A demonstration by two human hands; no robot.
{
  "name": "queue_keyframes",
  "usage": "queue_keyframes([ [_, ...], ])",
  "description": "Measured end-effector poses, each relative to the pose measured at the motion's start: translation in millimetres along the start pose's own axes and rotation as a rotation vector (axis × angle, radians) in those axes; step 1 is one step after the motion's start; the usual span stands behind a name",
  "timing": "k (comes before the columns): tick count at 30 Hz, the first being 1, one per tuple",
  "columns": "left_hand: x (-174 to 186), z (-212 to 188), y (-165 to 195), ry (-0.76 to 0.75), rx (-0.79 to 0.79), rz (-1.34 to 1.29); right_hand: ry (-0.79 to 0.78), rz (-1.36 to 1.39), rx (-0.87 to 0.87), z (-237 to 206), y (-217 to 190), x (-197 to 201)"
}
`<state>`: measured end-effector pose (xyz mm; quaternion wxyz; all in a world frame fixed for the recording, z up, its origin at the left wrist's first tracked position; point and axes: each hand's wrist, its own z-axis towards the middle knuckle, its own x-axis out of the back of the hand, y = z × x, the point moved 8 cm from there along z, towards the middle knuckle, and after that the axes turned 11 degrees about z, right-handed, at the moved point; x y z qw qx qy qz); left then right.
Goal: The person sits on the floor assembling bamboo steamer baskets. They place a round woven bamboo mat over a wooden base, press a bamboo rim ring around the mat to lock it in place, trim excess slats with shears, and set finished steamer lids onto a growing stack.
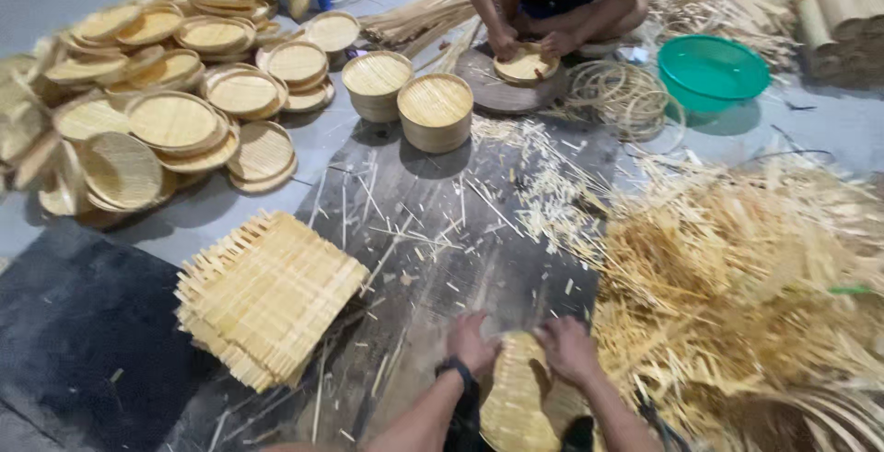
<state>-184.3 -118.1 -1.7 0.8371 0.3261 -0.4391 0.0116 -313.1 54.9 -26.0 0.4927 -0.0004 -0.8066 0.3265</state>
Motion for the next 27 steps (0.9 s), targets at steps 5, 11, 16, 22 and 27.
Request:
queue_keyframes([
  [5, -68.8, -4.7, 32.9, -0.904, 0.262, 0.076, -0.191, -0.358, 0.096, -88.5, 49.8, 129.7],
  [11, -20.9, 9.7, 114.6, -0.496, -0.274, -0.091, 0.071, -0.242, -0.268, -180.0, 144.0, 198.2],
  [16, -17.7, -73.6, 96.2, -0.464, -0.731, 0.131, 0.053, 0.250, -0.073, -153.8, 164.0, 80.9],
  [22, -9.9, -122.4, 22.6, -0.603, -0.764, 0.273, 0.314, 0.051, -0.174, -151.4, 162.5, 10.4],
  [27, -14.0, -97.8, 39.4, -0.582, -0.309, 0.126, 0.360, 0.113, -0.365, -162.8, 177.8, 0.3],
])
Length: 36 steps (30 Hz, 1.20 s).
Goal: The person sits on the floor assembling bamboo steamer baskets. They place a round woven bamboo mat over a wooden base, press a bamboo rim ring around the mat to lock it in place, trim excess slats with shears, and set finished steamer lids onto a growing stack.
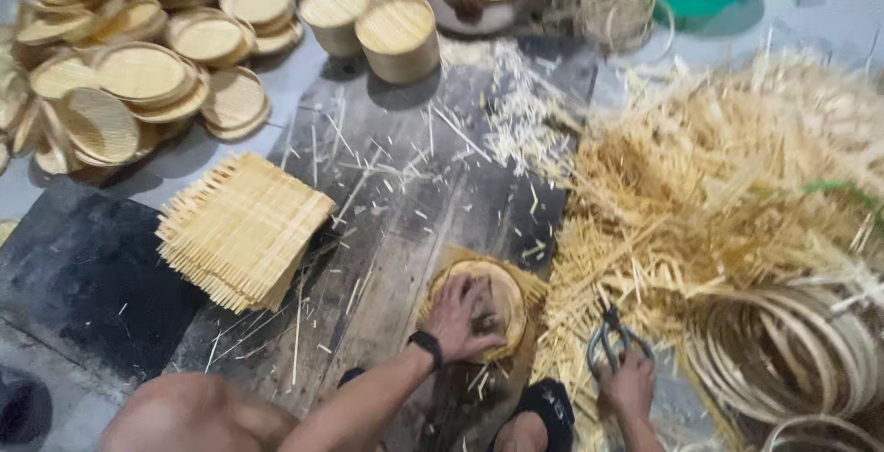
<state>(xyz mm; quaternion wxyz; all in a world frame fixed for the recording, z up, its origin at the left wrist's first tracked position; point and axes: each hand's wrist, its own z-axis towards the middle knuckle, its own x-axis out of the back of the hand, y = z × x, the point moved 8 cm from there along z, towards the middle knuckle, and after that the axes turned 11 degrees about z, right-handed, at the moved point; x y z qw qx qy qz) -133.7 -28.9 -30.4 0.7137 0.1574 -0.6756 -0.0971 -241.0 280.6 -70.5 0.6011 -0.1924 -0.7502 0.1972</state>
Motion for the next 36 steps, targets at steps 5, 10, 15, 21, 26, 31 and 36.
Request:
queue_keyframes([
  [5, -24.0, 13.6, 16.0, -0.096, 0.190, 0.187, 0.108, 0.169, -0.052, 6.0, 28.0, 0.6],
  [10, -25.7, 18.8, 2.0, -0.055, 0.237, 0.001, -0.300, 0.118, -0.274, 4.3, 72.8, -36.5],
  [15, -14.8, 13.0, 21.5, 0.100, 0.071, -0.062, -0.414, 0.486, -0.261, -37.0, 85.8, -40.4],
  [21, -24.0, 30.2, 31.0, -0.090, -0.265, -0.050, -0.356, 0.993, -0.354, -68.3, 61.4, -41.2],
  [26, -38.1, 12.0, 24.0, -0.363, -0.052, 0.139, -0.206, 1.009, -0.027, -74.9, 1.1, -7.7],
  [31, -36.7, 1.1, 27.6, -0.161, 0.152, 0.082, -0.152, 0.987, -0.051, -87.1, -47.9, -17.3],
  [36, -44.5, 0.9, 21.9, -0.129, 0.113, 0.106, -0.664, 0.763, -0.670, -94.3, -31.2, -92.2],
])
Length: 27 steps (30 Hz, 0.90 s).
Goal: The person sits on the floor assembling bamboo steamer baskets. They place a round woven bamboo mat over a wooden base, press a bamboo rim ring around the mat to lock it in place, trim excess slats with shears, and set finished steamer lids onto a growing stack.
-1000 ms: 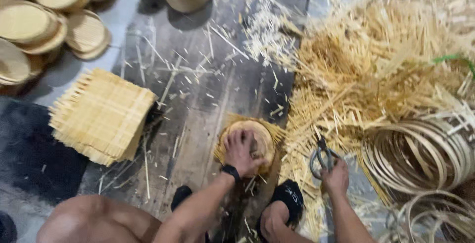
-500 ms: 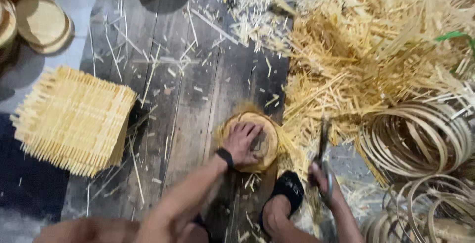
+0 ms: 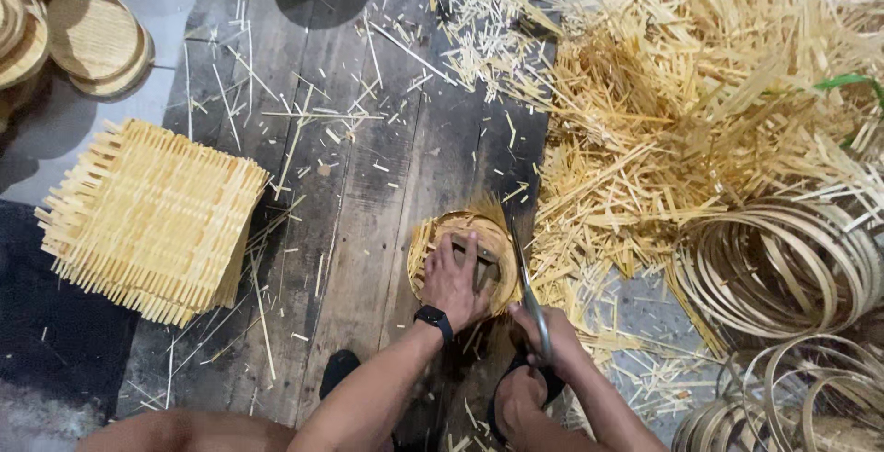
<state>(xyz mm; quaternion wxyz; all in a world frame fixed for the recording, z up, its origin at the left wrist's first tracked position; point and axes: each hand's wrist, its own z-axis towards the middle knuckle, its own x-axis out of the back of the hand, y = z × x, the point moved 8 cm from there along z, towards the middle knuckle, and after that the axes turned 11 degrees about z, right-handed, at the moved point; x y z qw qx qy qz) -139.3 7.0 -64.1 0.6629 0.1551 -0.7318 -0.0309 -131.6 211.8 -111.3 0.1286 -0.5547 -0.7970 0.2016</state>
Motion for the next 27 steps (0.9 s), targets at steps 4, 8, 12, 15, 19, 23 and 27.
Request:
queue_keyframes([
  [4, -15.8, -0.1, -4.4, -0.166, -0.052, 0.035, 0.008, -0.158, 0.221, 9.0, -5.7, 33.9],
  [8, -17.9, 9.9, -12.1, -0.101, 0.107, -0.031, 0.372, -0.724, 0.473, 13.9, -21.6, 77.4],
  [12, -16.0, 16.1, -7.2, 0.009, 0.233, -0.132, 0.604, -1.098, 0.550, 31.9, -35.7, 76.8],
  [15, -16.2, 16.1, 6.3, -0.057, 0.151, -0.115, 0.608, -1.142, 0.581, 48.1, -53.2, 70.2],
  [19, -6.0, 13.4, 6.3, -0.094, 0.166, -0.192, 0.453, -1.180, 0.564, 62.2, -73.6, 79.3],
  [23, 5.4, 14.9, 9.1, -0.035, 0.113, -0.193, 0.494, -1.220, 0.626, 61.0, -89.1, 79.3],
  [27, -2.7, 19.7, 7.9, -0.054, 0.032, -0.176, 0.507, -1.236, 0.719, 59.1, -100.4, 66.6],
])
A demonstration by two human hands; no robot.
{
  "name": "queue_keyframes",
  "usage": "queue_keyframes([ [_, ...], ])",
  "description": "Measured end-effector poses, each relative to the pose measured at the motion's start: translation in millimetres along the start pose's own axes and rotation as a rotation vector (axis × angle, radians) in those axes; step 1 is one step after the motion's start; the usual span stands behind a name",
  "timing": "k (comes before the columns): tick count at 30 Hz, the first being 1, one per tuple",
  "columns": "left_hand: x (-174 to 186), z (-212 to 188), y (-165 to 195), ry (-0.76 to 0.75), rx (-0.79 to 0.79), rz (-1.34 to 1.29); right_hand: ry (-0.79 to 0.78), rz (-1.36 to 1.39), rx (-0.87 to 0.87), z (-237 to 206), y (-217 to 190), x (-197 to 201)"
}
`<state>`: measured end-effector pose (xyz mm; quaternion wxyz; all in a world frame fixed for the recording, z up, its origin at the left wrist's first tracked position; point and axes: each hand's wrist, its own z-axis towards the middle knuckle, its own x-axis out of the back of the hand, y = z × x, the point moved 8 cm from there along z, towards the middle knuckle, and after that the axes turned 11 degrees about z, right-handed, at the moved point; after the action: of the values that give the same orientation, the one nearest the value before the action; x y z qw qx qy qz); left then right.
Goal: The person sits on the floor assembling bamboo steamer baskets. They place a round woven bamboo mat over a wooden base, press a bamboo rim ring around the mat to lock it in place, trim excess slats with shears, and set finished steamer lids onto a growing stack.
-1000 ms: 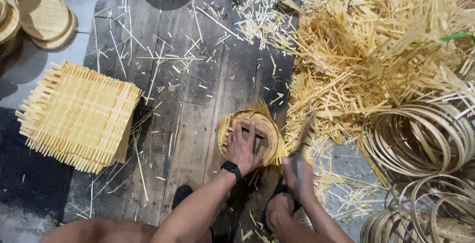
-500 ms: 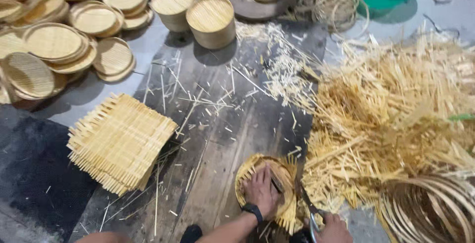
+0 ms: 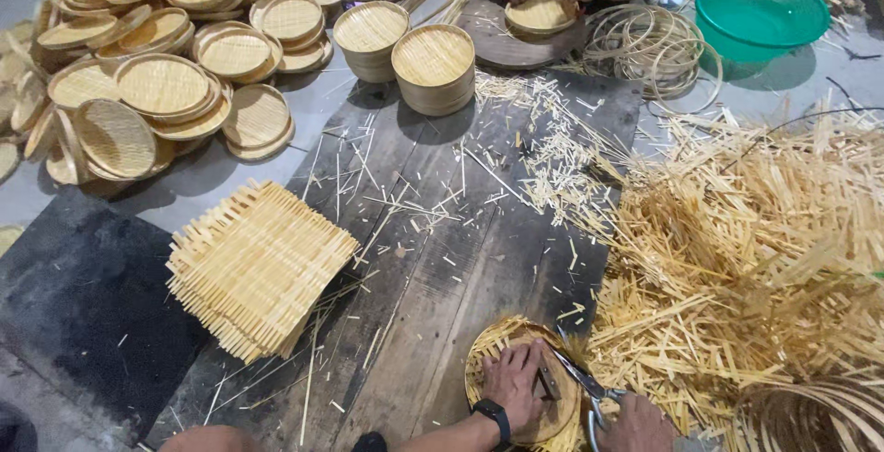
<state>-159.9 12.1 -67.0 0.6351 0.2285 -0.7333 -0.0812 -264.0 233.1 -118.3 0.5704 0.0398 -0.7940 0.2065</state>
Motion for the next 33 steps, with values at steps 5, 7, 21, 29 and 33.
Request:
queue_keyframes([
  [5, -11.3, 1.8, -9.8, 0.045, -0.164, 0.014, -0.139, 0.030, -0.012, 8.6, 3.9, -1.9],
  [7, -16.6, 3.9, -12.9, 0.056, -0.200, 0.034, -0.064, 0.018, 0.000, 12.1, 2.7, 2.4],
  [21, -29.3, 17.0, -3.8, 0.046, -0.094, 0.021, 0.138, 0.012, 0.240, 19.6, -16.9, 11.3],
  [29, -38.4, 17.6, -4.0, -0.185, -0.268, 0.031, -0.120, -0.079, -0.033, 21.1, 5.7, -9.1],
  [33, -41.2, 18.6, 8.4, -0.201, -0.427, 0.089, -0.038, -0.113, 0.097, 23.9, -6.0, -7.3],
])
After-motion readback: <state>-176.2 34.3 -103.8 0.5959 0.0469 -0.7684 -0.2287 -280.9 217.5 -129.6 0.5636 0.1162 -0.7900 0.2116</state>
